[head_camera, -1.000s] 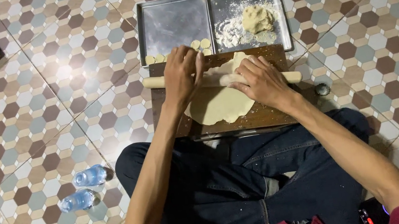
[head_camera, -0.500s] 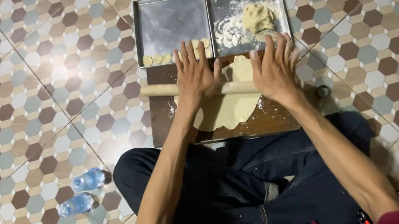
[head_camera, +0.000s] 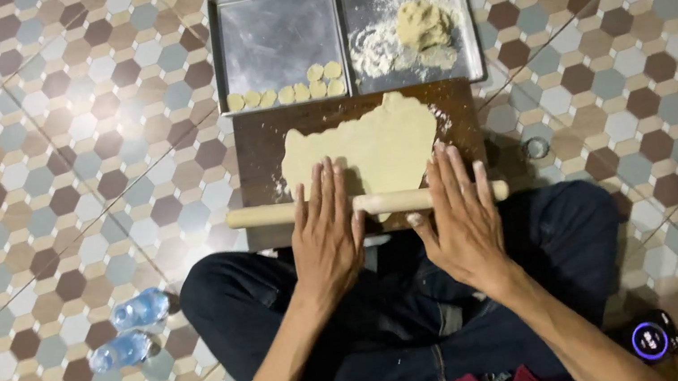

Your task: Rolling out a piece of dough on a wooden board using a rolling pin until it is thin and flat.

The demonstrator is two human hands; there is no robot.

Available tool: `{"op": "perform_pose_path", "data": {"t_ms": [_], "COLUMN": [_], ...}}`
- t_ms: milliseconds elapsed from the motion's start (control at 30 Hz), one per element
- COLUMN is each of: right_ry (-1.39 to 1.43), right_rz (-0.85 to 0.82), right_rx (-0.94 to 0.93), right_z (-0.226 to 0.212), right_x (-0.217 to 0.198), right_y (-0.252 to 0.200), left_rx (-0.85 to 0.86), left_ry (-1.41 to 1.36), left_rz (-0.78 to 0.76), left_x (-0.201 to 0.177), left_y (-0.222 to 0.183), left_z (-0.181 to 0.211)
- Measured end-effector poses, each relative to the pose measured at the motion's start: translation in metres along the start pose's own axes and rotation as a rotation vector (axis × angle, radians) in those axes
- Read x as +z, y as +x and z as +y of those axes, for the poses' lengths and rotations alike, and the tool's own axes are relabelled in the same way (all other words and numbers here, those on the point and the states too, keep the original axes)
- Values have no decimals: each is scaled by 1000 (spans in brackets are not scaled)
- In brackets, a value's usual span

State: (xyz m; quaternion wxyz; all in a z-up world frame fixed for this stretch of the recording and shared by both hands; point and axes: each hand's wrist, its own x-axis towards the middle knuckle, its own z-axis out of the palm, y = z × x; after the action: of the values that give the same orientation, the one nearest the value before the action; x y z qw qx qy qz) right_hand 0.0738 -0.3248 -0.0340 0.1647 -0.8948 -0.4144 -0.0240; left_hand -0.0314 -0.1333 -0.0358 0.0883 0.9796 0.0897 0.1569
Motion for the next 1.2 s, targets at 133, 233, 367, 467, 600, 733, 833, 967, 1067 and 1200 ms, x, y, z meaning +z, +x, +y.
{"op": "perform_pose_path", "data": {"t_ms": [133,233,367,467,600,733,833,967,1067,1200], "right_ry": [18,43,33,37,50,-30,-68,-26,-18,25], "right_rz": [-66,-125,-114,-102,46,-69,-44,-37,-94,-111], "right_rx": [7,-3,35,78,59,177,159,131,164,120], "right_z": [-8,-9,6,24,44,69,90,90,85,75], "right_x": [-7,-12,-2,9,20,25,28,32,24,30], "right_y": [-32,-36,0,41,100,158,188,188,169,144], "left_rx": [-24,-31,-72,-80,-45,-87,-87,-111,-135,-116], "left_ry": [-15,-11,1,17,78,13,-95,-147,-150,-96], "left_rz": [-50,-65,-148,-175,-82,-263,-186,-181,-279,-322], "left_x": [-10,-10,11,23,47,82,91,82,82,59], "left_y": [-33,-39,-4,37,93,147,176,173,160,131], "left_z": [14,15,-2,-16,-41,-74,-84,-80,-70,-58]}}
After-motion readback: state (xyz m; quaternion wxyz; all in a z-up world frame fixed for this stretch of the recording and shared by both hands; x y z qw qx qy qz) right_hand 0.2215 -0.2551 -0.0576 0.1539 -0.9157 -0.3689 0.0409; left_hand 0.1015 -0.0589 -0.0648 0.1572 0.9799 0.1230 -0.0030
